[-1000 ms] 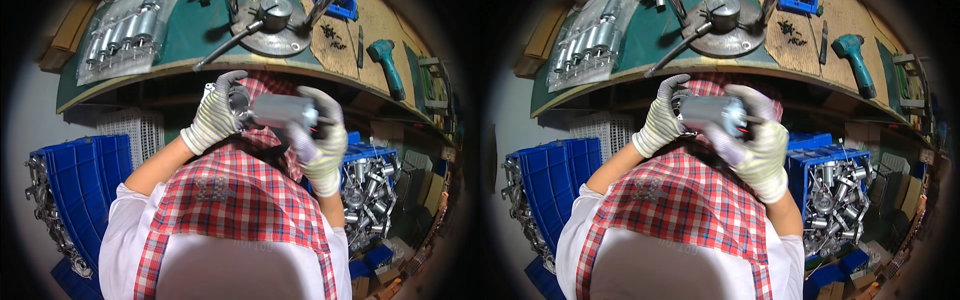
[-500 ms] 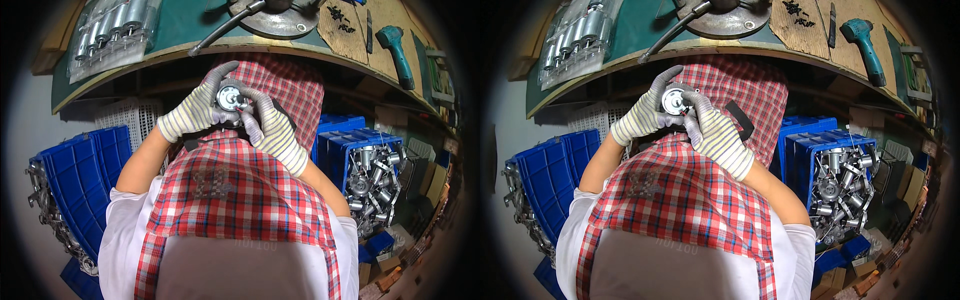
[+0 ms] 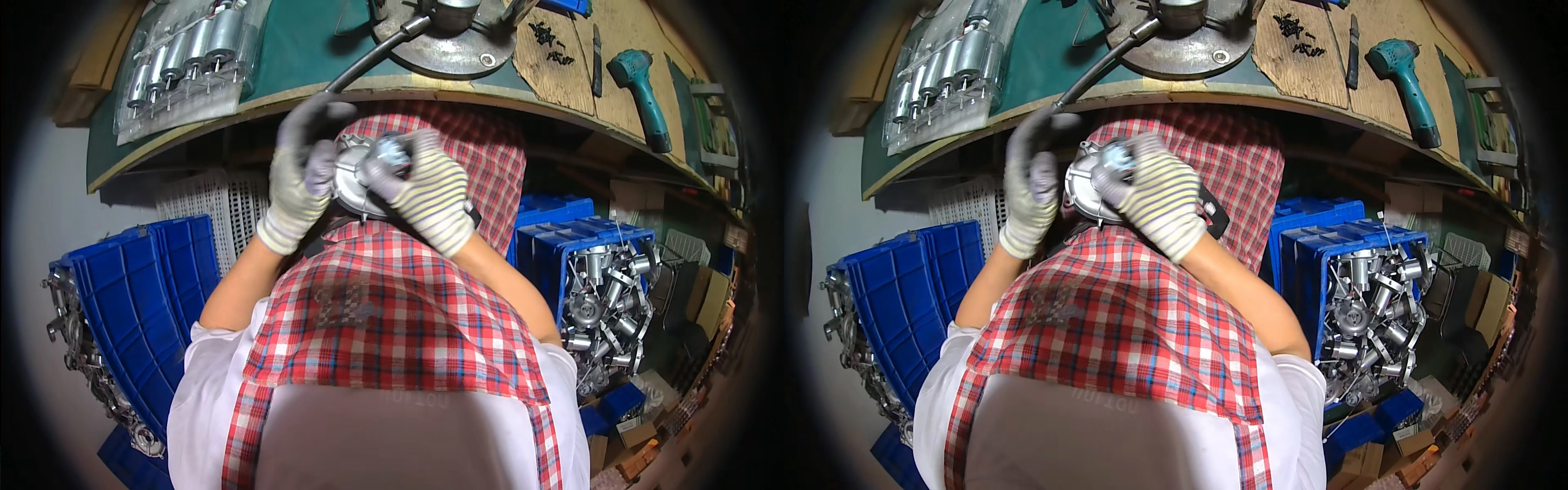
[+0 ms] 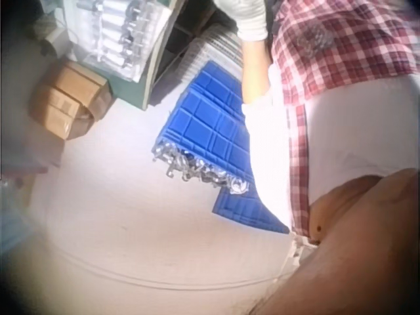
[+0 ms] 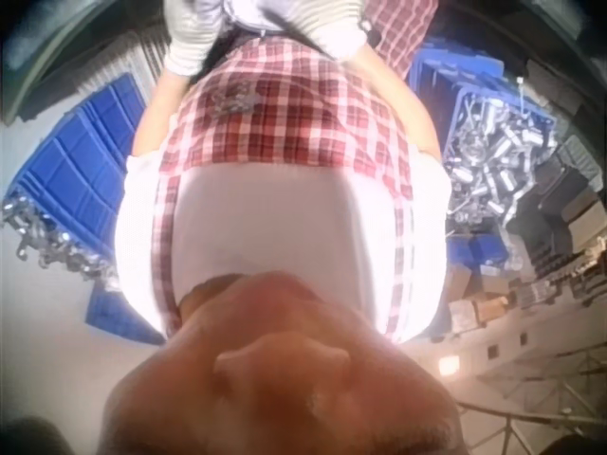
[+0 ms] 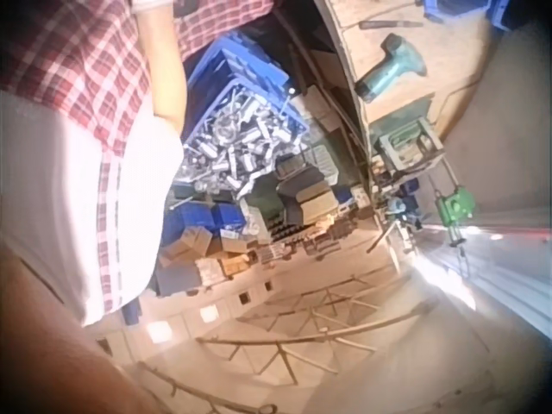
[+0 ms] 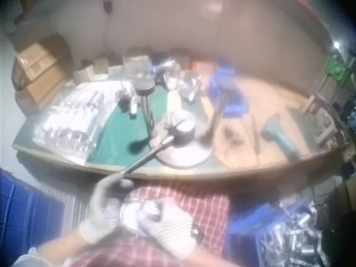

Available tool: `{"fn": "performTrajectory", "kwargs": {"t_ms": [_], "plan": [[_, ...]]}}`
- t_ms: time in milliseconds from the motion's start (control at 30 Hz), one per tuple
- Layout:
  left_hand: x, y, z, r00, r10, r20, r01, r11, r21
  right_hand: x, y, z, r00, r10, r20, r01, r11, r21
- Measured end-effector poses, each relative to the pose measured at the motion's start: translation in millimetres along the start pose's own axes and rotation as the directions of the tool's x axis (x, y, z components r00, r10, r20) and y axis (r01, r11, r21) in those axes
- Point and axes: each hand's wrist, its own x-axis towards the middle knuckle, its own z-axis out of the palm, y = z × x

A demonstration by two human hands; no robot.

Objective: The person assembles metal components on a workbench using a cordless drill and a bench vise. They insert screws, tighten them with the drill, secure parts in the vise, and place finished assemblies into a blue bin.

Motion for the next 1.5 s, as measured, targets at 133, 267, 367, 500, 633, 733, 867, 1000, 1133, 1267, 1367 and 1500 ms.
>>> {"fn": "performTrajectory", "kwargs": {"t_ms": [133, 267, 367, 500, 633, 733, 867, 1000, 1133, 1267, 1367, 1500], "plan": [[-0.5, -5.0, -8.3, 0.904, 0.278, -0.323, -0.21, 0.95, 0.23, 3.1, 32.9, -20.0, 0.919, 0.371, 0.133, -0.296, 0.426, 0.855], [-4.2, -9.2, 17.9, 0.986, 0.074, 0.152, -0.12, 0.938, 0.325, -4.5, 45.3, -10.9, 0.972, 0.162, 0.169, -0.215, 0.336, 0.917], [-17.1, -57.5, 33.5, 0.914, 0.087, 0.396, -0.188, 0.956, 0.224, -13.8, 46.4, -0.1, 0.901, 0.225, 0.371, -0.357, -0.102, 0.928], [-32.5, -89.9, 43.5, 0.89, -0.068, 0.451, 0.183, 0.959, -0.216, -13.6, 38.5, 2.3, 0.886, 0.194, 0.42, -0.386, -0.191, 0.903], [-31.0, -87.1, 41.6, 0.884, -0.087, 0.459, 0.199, 0.959, -0.203, -13.1, 36.3, -2.5, 0.878, 0.179, 0.443, -0.411, -0.192, 0.891], [-23.7, -78.0, 42.2, 0.893, -0.083, 0.443, 0.171, 0.972, -0.162, -13.2, 35.7, -5.7, 0.869, 0.175, 0.463, -0.433, -0.185, 0.882], [-20.9, -68.7, 39.9, 0.905, -0.078, 0.417, 0.139, 0.983, -0.118, -13.0, 33.3, -4.4, 0.858, 0.169, 0.485, -0.458, -0.175, 0.872], [-18.6, -64.0, 38.9, 0.916, -0.071, 0.395, 0.116, 0.989, -0.091, -10.4, 32.0, -4.9, 0.849, 0.161, 0.503, -0.48, -0.162, 0.862], [-16.5, -62.9, 38.9, 0.925, -0.07, 0.373, 0.108, 0.991, -0.082, -9.7, 30.8, -6.0, 0.832, 0.158, 0.531, -0.51, -0.154, 0.846], [-8.7, -64.9, 43.8, 0.935, -0.062, 0.35, 0.102, 0.99, -0.095, -7.6, 31.2, -7.1, 0.822, 0.158, 0.546, -0.531, -0.131, 0.837], [2.6, -74.4, 44.7, 0.954, -0.072, 0.29, 0.125, 0.978, -0.167, -5.6, 29.3, -10.9, 0.806, 0.177, 0.565, -0.562, -0.069, 0.824], [36.2, -96.8, -15.8, 0.9, -0.257, 0.352, 0.432, 0.645, -0.631, 1.7, 28.0, -36.7, 0.757, 0.314, 0.573, -0.651, 0.446, 0.614]]}}
